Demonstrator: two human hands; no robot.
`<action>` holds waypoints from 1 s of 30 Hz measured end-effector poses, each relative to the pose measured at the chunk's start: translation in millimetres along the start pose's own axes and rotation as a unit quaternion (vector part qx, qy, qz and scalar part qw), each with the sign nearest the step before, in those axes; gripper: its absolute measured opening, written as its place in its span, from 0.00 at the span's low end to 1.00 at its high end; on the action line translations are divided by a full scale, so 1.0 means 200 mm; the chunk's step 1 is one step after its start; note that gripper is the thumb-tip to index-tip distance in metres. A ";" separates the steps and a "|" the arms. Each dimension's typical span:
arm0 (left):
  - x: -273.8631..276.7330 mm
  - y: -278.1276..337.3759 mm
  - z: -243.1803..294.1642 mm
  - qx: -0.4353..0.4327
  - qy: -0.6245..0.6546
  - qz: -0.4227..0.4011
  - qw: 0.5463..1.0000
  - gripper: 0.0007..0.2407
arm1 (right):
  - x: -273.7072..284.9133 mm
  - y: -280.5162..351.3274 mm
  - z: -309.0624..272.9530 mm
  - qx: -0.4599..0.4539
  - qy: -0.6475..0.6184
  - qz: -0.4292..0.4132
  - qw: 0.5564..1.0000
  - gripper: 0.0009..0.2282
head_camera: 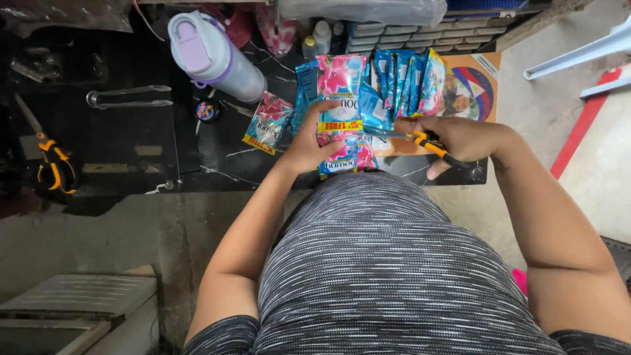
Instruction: Cutting and separating individual detergent sachets from a long strip using scissors at a shop counter.
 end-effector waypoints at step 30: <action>-0.10 0.00 -0.01 -0.089 0.065 -0.004 0.994 0.31 | -0.02 -0.04 -0.11 -0.012 0.063 0.009 0.998 0.39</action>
Point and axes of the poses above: each hand's wrist, its own y-axis away from the middle knuckle, its own x-axis out of the back of the hand, z = x × y, the point moved 3 cm from there along -y, towards the middle knuckle
